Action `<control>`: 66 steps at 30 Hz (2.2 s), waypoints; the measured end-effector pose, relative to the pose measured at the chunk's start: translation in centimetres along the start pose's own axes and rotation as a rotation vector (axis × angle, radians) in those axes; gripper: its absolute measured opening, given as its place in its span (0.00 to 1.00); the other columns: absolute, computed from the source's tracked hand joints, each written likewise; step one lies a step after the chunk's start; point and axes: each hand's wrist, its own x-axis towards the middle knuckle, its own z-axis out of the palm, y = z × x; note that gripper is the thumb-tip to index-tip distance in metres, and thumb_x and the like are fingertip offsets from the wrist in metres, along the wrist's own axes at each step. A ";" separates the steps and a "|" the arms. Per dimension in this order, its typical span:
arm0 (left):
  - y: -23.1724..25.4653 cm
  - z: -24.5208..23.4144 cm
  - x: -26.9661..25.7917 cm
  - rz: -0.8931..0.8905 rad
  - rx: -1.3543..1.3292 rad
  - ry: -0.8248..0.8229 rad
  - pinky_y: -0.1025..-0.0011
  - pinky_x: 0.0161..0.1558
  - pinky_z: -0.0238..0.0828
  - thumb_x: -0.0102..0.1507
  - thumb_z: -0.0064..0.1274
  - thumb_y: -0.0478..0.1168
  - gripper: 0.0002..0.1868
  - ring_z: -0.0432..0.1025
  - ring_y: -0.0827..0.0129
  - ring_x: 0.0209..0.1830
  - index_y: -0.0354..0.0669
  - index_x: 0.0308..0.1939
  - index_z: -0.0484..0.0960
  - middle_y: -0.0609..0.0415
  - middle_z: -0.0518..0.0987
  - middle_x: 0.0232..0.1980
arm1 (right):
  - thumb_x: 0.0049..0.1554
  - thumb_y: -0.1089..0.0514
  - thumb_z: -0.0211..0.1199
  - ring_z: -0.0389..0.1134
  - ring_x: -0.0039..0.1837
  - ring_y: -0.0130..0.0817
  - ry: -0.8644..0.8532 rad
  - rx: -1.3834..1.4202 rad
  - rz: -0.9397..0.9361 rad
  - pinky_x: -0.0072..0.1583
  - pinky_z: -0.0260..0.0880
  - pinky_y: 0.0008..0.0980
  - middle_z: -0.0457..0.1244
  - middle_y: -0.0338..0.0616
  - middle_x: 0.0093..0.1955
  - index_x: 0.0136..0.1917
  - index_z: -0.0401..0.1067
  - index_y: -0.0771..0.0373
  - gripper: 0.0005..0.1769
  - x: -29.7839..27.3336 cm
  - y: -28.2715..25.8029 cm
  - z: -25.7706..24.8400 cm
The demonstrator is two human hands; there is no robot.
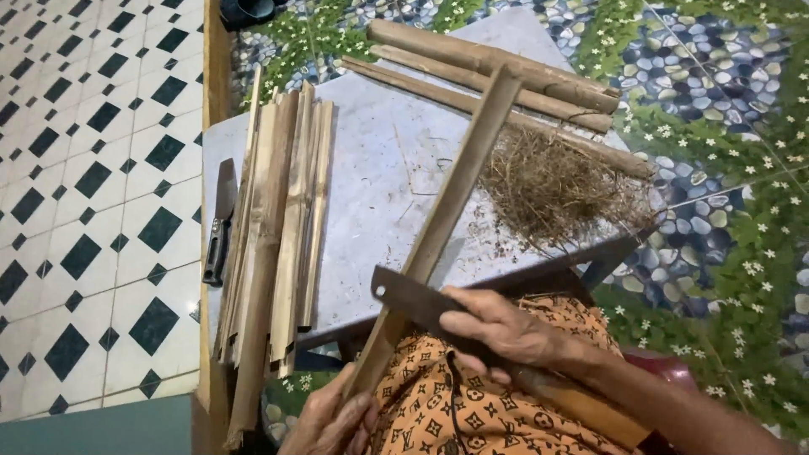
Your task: Using a knife to scrape and shave long strips of bamboo while sitting on the floor.
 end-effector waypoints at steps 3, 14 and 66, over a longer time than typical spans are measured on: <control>-2.2 -1.1 0.1 0.066 -0.053 -0.090 0.72 0.19 0.65 0.69 0.44 0.35 0.19 0.69 0.73 0.17 0.38 0.64 0.76 0.55 0.77 0.26 | 0.69 0.57 0.50 0.60 0.22 0.27 -0.121 0.059 0.006 0.23 0.64 0.21 0.63 0.39 0.27 0.76 0.54 0.73 0.27 0.5 0.1 -0.5; -8.9 -4.5 -1.2 0.095 0.119 -0.183 0.72 0.35 0.70 0.67 0.48 0.42 0.24 0.74 0.73 0.32 0.38 0.66 0.76 0.54 0.85 0.40 | 0.65 0.54 0.54 0.58 0.17 0.23 0.370 -0.014 -0.234 0.15 0.59 0.20 0.61 0.36 0.23 0.74 0.57 0.69 0.28 -2.6 -5.8 -5.1; 3.6 2.4 3.4 0.202 0.239 0.326 0.66 0.28 0.93 0.47 0.70 0.42 0.33 0.87 0.61 0.30 0.40 0.55 0.79 0.46 0.89 0.43 | 0.66 0.57 0.50 0.62 0.20 0.30 0.199 -0.392 0.011 0.18 0.60 0.27 0.65 0.41 0.25 0.70 0.64 0.68 0.22 0.3 -0.9 -1.1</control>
